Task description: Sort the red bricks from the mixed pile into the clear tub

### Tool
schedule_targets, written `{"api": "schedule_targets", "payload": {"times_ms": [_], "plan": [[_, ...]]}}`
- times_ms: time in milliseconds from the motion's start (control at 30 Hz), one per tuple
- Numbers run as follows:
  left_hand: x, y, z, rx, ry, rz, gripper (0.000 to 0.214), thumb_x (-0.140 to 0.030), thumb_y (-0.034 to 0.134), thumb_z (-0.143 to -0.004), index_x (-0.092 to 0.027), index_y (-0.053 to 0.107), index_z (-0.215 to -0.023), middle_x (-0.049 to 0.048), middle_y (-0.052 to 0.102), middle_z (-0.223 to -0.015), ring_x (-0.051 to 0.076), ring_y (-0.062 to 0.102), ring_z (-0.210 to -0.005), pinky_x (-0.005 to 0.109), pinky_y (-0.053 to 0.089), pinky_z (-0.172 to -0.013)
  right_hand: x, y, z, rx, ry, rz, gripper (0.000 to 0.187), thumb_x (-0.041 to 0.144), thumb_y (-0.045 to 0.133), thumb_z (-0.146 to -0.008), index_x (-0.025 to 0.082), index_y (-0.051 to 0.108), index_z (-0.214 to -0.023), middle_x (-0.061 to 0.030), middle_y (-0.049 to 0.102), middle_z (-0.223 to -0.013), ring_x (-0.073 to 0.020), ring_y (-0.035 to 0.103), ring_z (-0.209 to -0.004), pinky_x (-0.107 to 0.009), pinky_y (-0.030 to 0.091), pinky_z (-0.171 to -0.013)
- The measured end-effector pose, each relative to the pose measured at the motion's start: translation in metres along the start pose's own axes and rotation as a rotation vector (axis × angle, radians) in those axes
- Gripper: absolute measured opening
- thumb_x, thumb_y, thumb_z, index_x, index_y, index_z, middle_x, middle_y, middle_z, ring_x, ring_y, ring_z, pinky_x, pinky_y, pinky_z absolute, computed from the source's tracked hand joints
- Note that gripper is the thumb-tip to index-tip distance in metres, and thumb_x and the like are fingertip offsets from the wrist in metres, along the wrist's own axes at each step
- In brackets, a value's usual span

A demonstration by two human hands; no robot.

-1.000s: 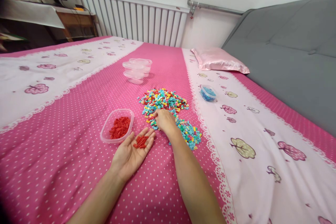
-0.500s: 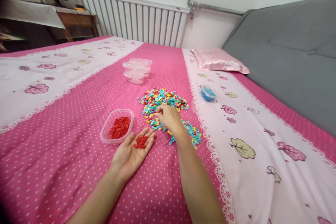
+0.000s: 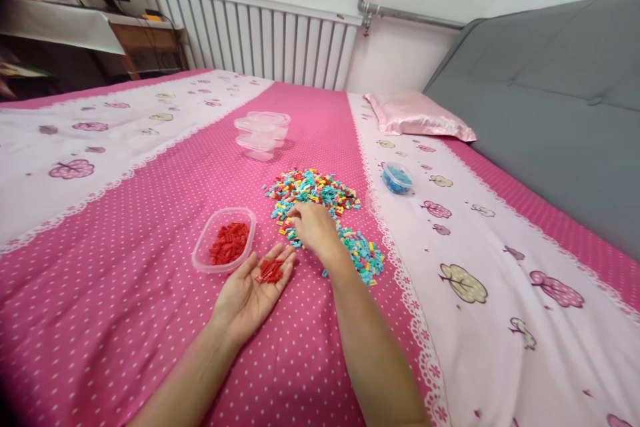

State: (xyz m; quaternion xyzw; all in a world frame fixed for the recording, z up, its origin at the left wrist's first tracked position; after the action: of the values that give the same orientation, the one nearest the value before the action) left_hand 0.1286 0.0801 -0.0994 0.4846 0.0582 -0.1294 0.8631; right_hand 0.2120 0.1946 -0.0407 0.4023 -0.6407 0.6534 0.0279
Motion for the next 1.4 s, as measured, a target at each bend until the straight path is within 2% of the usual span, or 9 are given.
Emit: {"api": "schedule_targets", "payload": {"times_ms": [133, 267, 533, 800, 967, 1167, 1267, 1400], "plan": [[0.0, 0.0, 0.0, -0.001, 0.002, -0.006, 0.038, -0.023, 0.032, -0.094, -0.003, 0.048, -0.122, 0.0206, 0.062, -0.11, 0.026, 0.064, -0.101, 0.031, 0.057, -0.074, -0.005, 0.021, -0.006, 0.062, -0.015, 0.105, 0.024, 0.014, 0.052, -0.084, 0.019, 0.07, -0.1, -0.0061, 0.069, -0.103, -0.016, 0.061, -0.097, -0.026, 0.042, -0.089], [0.0, -0.001, -0.001, 0.001, 0.01, -0.005, 0.038, -0.024, 0.032, -0.094, -0.002, 0.049, -0.12, 0.022, 0.062, -0.109, 0.027, 0.064, -0.102, 0.031, 0.057, -0.074, -0.009, 0.032, -0.006, 0.096, 0.032, 0.157, 0.023, 0.014, 0.056, -0.083, 0.021, 0.071, -0.099, -0.006, 0.066, -0.106, -0.0164, 0.059, -0.104, -0.025, 0.041, -0.091], [-0.001, 0.0, 0.0, -0.011, 0.011, -0.009, 0.039, -0.024, 0.033, -0.094, -0.002, 0.048, -0.122, 0.0221, 0.063, -0.108, 0.027, 0.065, -0.1, 0.03, 0.058, -0.074, -0.014, 0.034, -0.006, 0.13, 0.073, 0.222, 0.019, 0.02, 0.056, -0.085, 0.023, 0.071, -0.096, -0.0067, 0.063, -0.108, -0.0175, 0.058, -0.103, -0.025, 0.041, -0.088], [0.0, 0.0, 0.0, -0.001, 0.013, -0.014, 0.039, -0.024, 0.033, -0.094, -0.002, 0.047, -0.124, 0.0219, 0.063, -0.107, 0.026, 0.065, -0.098, 0.031, 0.058, -0.074, -0.016, 0.034, -0.004, 0.107, 0.065, 0.173, 0.014, 0.014, 0.058, -0.081, 0.02, 0.066, -0.091, -0.0055, 0.062, -0.104, -0.0155, 0.057, -0.098, -0.024, 0.04, -0.085], [0.0, 0.0, 0.0, -0.002, 0.01, -0.008, 0.041, -0.024, 0.033, -0.094, -0.002, 0.046, -0.125, 0.0222, 0.063, -0.109, 0.026, 0.066, -0.097, 0.031, 0.057, -0.074, -0.014, 0.025, -0.003, 0.088, 0.069, 0.146, 0.014, 0.012, 0.057, -0.08, 0.018, 0.064, -0.091, -0.006, 0.062, -0.104, -0.0152, 0.058, -0.094, -0.025, 0.041, -0.084], [-0.001, 0.002, 0.002, -0.006, 0.001, -0.005, 0.042, -0.023, 0.033, -0.094, -0.003, 0.045, -0.128, 0.0219, 0.062, -0.112, 0.025, 0.065, -0.098, 0.031, 0.057, -0.074, -0.007, 0.0, 0.001, 0.025, 0.059, 0.127, 0.012, 0.014, 0.058, -0.081, 0.017, 0.064, -0.091, -0.0057, 0.066, -0.097, -0.0163, 0.059, -0.09, -0.026, 0.041, -0.081], [-0.001, 0.002, 0.003, -0.007, -0.001, -0.002, 0.042, -0.023, 0.033, -0.094, -0.003, 0.044, -0.129, 0.0223, 0.062, -0.113, 0.024, 0.065, -0.099, 0.03, 0.057, -0.074, 0.0, -0.01, 0.007, 0.043, 0.037, 0.059, 0.011, 0.013, 0.057, -0.08, 0.018, 0.064, -0.087, -0.0035, 0.068, -0.088, -0.0148, 0.061, -0.082, -0.025, 0.042, -0.075], [0.0, 0.001, 0.002, 0.007, 0.0, 0.0, 0.042, -0.023, 0.033, -0.094, -0.002, 0.045, -0.128, 0.0214, 0.065, -0.106, 0.024, 0.067, -0.094, 0.031, 0.057, -0.074, 0.017, -0.018, 0.019, 0.13, -0.096, -0.048, 0.014, 0.009, 0.055, -0.078, 0.018, 0.064, -0.084, -0.001, 0.069, -0.082, -0.0127, 0.061, -0.076, -0.022, 0.041, -0.069]]}}
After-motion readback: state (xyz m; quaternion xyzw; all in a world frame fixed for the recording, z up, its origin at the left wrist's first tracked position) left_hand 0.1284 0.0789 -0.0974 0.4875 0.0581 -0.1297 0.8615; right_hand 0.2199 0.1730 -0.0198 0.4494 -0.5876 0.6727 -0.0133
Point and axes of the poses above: each hand's wrist, its own z-axis away from the middle knuckle, its own y-axis out of the palm, x = y × z, the point moved 4 cm from there along -z, towards the middle knuckle
